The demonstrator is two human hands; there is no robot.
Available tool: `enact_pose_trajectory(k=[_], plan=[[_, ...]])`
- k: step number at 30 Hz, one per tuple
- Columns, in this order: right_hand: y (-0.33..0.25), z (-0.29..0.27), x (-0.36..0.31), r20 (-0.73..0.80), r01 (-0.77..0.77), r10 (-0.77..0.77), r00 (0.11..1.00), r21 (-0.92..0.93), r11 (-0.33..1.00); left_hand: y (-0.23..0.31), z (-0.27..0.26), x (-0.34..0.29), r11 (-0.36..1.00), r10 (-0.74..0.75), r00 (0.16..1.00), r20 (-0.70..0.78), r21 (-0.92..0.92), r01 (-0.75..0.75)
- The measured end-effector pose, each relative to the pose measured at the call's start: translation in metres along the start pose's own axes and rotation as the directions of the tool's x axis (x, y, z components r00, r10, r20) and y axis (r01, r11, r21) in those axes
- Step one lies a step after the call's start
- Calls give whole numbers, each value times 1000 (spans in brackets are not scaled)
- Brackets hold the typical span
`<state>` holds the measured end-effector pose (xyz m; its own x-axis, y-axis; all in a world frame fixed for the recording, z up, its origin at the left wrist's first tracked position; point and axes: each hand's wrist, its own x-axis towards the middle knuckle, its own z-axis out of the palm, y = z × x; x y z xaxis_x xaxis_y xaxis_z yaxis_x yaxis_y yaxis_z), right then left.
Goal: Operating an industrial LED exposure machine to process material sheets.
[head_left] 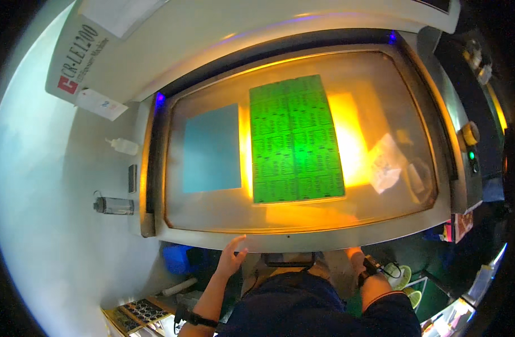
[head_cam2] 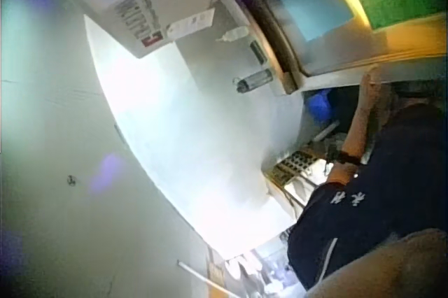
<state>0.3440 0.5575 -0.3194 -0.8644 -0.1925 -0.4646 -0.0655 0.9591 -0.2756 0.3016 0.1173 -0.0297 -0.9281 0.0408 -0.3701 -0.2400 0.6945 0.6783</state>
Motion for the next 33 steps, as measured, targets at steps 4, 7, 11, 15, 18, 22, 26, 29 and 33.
enact_pose_trajectory(k=[4,7,11,15,18,22,26,29,33], plan=[[-16,1,7,-24,-7,6,1000,-17,1000,-14,-20,50,977,198,978,-72,96,-191],[-35,-12,0,-146,-32,27,989,-36,999,-41,-34,83,901,356,934,16,258,-348],[-91,-68,-49,-292,-231,309,905,271,934,-83,-60,141,851,220,969,113,463,-248],[-112,32,-166,7,-542,677,736,606,582,-87,-66,174,768,271,958,96,578,-275],[-151,98,-236,220,-704,762,609,592,392,-115,-69,187,699,212,977,37,693,-178],[-201,89,-290,285,-770,821,495,581,262,-126,-66,181,649,374,924,-76,733,-202],[-200,55,-302,227,-767,856,465,586,261,-119,-71,178,644,412,907,-81,731,-227],[-177,19,-304,119,-734,870,479,597,322,-111,-67,174,627,385,922,-46,746,-224],[-130,-49,-297,-110,-657,811,575,528,538,-120,-62,179,703,265,963,-38,692,-166]])
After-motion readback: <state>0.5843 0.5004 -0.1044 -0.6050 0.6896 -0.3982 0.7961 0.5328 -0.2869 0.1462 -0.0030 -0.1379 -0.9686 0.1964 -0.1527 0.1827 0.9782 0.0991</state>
